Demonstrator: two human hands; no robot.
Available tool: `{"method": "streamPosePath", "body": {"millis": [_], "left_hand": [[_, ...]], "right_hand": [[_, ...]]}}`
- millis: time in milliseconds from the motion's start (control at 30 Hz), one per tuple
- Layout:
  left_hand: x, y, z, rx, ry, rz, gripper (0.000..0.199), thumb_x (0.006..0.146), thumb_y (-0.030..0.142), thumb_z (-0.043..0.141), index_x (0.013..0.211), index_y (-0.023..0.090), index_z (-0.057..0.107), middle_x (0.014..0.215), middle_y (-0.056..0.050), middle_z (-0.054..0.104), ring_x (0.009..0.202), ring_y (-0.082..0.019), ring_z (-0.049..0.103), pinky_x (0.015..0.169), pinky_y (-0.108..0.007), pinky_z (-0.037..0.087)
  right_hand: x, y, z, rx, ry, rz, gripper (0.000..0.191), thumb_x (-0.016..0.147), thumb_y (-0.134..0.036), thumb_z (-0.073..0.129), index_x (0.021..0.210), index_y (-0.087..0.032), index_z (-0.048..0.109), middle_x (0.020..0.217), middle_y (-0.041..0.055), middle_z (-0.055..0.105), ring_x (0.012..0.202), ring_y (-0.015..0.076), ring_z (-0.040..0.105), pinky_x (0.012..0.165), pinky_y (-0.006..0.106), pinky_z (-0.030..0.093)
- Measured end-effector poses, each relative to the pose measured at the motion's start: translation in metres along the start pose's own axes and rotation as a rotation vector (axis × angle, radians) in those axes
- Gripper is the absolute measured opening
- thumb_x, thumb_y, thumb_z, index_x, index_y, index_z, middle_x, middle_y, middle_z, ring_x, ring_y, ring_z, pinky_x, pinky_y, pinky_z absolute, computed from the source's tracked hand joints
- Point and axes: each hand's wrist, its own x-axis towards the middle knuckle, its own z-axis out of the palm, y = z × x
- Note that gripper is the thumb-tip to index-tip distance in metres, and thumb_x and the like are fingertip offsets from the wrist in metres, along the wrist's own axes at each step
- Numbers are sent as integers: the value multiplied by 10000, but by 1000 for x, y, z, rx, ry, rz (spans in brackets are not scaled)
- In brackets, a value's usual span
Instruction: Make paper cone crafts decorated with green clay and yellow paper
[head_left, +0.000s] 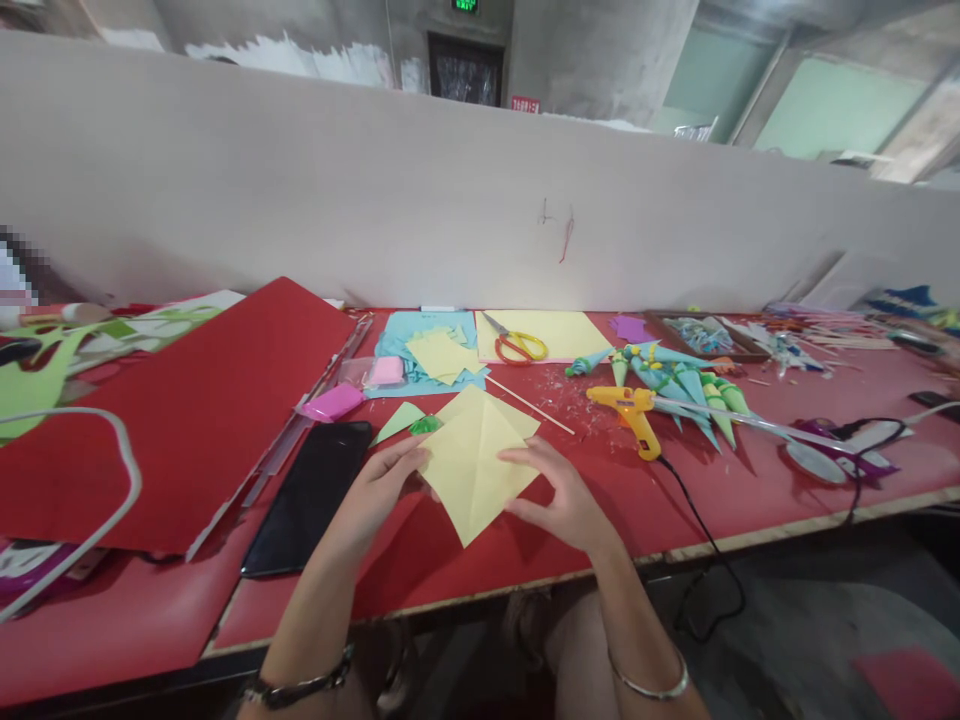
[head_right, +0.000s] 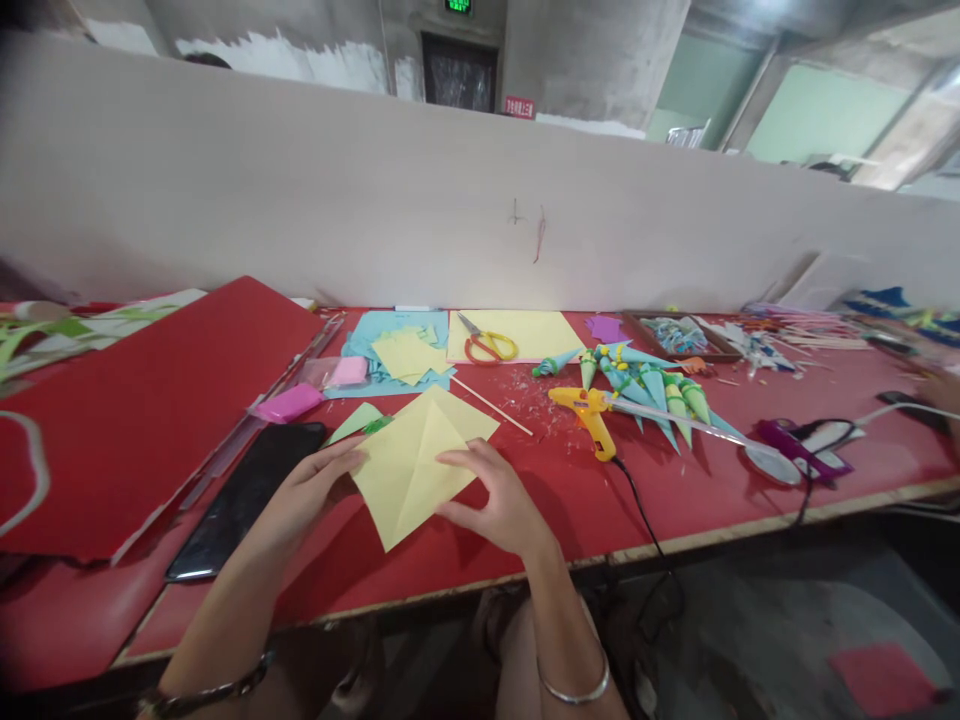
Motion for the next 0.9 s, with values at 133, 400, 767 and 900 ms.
{"method": "streamPosePath", "body": {"millis": [133, 400, 767, 900], "left_hand": [[0, 0, -6, 17, -35, 8, 345, 750, 344, 571, 1035, 160, 633, 721, -31, 657, 521, -125, 559, 585, -273, 480], [-7, 4, -9, 3, -66, 22, 338, 768, 296, 549, 1070, 164, 620, 605, 8, 626, 493, -110, 540, 599, -268, 458], [-11, -2, 17, 69, -102, 37, 588, 637, 438, 657, 1129, 132, 559, 564, 3, 610, 581, -147, 554, 628, -262, 439], [-10, -6, 36, 119, 77, 48, 326, 583, 440, 678, 682, 130, 657, 528, -11, 610, 543, -152, 546, 570, -259, 442]], "right_hand": [[-3, 2, 2, -68, -32, 12, 319, 753, -318, 611, 1069, -275, 604, 1049, 54, 622, 1055, 229, 513, 886, 387, 425], [1, 4, 9, 22, 59, -2, 218, 831, -211, 476, 892, -244, 683, 866, 38, 637, 817, 170, 592, 716, 278, 470], [6, -2, 26, 337, 362, 319, 251, 778, -370, 515, 611, -185, 492, 529, -41, 459, 508, 110, 445, 499, 212, 361], [6, -6, 31, 340, 392, 328, 241, 778, -380, 521, 652, -175, 515, 564, -33, 503, 540, 114, 481, 520, 210, 377]]}}
